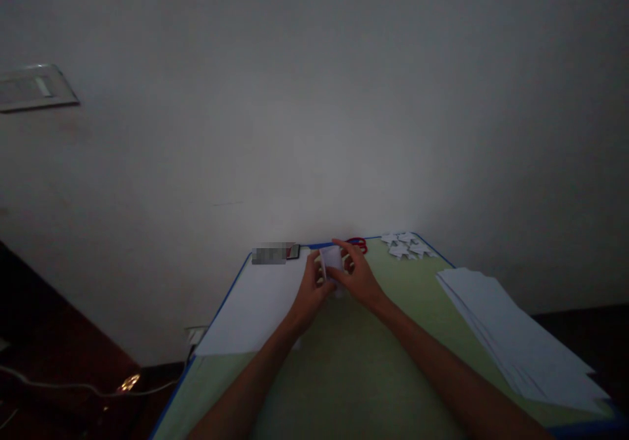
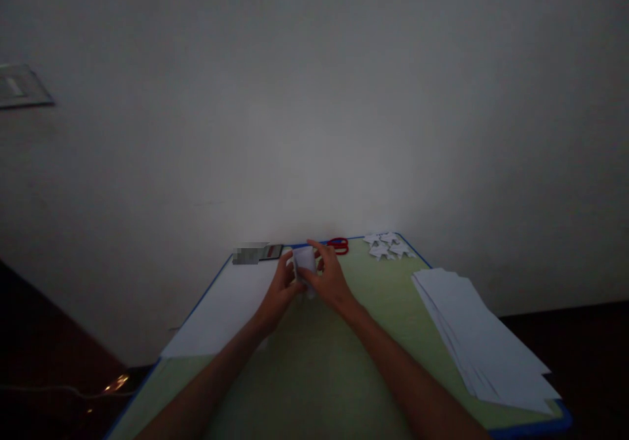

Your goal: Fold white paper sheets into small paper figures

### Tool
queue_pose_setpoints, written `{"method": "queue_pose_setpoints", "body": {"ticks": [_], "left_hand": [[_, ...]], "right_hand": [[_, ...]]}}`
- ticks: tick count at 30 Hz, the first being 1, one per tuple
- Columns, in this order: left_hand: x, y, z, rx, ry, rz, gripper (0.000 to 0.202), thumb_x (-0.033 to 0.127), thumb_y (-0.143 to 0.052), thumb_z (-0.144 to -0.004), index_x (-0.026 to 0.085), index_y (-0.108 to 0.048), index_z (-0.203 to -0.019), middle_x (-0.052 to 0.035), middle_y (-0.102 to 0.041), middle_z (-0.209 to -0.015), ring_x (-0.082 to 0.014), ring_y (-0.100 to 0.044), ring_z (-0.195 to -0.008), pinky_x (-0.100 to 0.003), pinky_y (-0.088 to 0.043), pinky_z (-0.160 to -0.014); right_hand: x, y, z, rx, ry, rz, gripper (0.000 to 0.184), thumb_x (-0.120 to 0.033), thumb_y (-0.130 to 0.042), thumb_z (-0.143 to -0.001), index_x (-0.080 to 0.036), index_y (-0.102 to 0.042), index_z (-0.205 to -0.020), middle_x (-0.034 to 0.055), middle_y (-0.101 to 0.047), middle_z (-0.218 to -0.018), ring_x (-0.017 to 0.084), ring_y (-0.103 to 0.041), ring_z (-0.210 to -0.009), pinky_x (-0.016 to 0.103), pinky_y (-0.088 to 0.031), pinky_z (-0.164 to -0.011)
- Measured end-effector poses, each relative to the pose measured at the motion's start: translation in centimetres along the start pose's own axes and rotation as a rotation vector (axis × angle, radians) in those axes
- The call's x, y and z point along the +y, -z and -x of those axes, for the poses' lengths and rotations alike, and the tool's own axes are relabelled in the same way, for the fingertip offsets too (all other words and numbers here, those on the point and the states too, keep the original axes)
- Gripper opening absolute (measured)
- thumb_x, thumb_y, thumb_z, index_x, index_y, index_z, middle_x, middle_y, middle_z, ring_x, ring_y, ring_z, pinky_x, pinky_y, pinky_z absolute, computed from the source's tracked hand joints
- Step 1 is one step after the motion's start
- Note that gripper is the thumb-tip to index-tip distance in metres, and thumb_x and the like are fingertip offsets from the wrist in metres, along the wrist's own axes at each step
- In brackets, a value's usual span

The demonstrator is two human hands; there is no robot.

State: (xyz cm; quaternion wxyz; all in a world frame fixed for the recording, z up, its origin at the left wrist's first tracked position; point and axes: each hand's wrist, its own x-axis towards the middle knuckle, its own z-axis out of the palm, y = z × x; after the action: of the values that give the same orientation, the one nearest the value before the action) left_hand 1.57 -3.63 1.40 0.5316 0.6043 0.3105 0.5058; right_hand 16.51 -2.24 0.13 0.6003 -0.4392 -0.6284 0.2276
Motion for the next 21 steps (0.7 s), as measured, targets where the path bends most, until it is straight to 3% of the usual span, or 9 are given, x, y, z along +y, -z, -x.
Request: {"method": "queue_pose_setpoints", "body": {"ticks": [4, 8, 14, 21], "left_hand": [[-0.3, -0.2, 0.1, -0.011, -0.020, -0.046, 0.077, 0.016, -0.071, -0.067, 0.026, -0.040, -0.137, -0.0108, -0.062, -0.129, -0.0277, -0.062, -0.115, -0.034, -0.051, -0.089], [-0.8, 0.0, 0.0, -0.041, -0.048, -0.116, 0.078, 0.021, -0.071, -0.073, 0.025, -0.034, -0.142, -0.0114, -0.059, -0.131, -0.0273, -0.059, -0.120, -0.038, -0.048, -0.098], [-1.7, 0.4, -0.5, -0.041, -0.061, -0.116, 0.072, 0.024, -0.067, -0.078, 0.025, -0.033, -0.141, -0.0098, -0.058, -0.126, -0.0226, -0.060, -0.108, -0.039, -0.050, -0.094], [-1.2, -0.1, -0.1, -0.077, -0.090, -0.201, 0.069, 0.023, -0.066, -0.084, 0.025, -0.031, -0.143, -0.0108, -0.059, -0.128, -0.0223, -0.063, -0.109, -0.038, -0.052, -0.093]], "right_hand": [[-0.4, 0.0, 0.2, 0.007, 0.072, 0.071, 0.059, -0.028, -0.074, -0.083, -0.026, -0.058, -0.140, 0.0048, -0.052, -0.107, 0.014, -0.051, -0.070, 0.032, -0.053, -0.069], [-0.8, 0.1, 0.4, 0.021, 0.117, 0.120, 0.043, -0.029, -0.073, -0.087, -0.025, -0.064, -0.129, 0.0047, -0.051, -0.109, 0.012, -0.053, -0.068, 0.031, -0.054, -0.068], [-0.9, 0.1, 0.6, 0.009, 0.141, 0.108, 0.028, -0.033, -0.064, -0.097, -0.024, -0.066, -0.123, 0.0061, -0.051, -0.117, 0.011, -0.060, -0.070, 0.031, -0.055, -0.070], [-1.1, 0.2, 0.5, 0.094, 0.142, 0.227, 0.021, -0.037, -0.064, -0.097, -0.023, -0.067, -0.112, 0.0046, -0.054, -0.111, 0.011, -0.060, -0.067, 0.030, -0.052, -0.067]]}}
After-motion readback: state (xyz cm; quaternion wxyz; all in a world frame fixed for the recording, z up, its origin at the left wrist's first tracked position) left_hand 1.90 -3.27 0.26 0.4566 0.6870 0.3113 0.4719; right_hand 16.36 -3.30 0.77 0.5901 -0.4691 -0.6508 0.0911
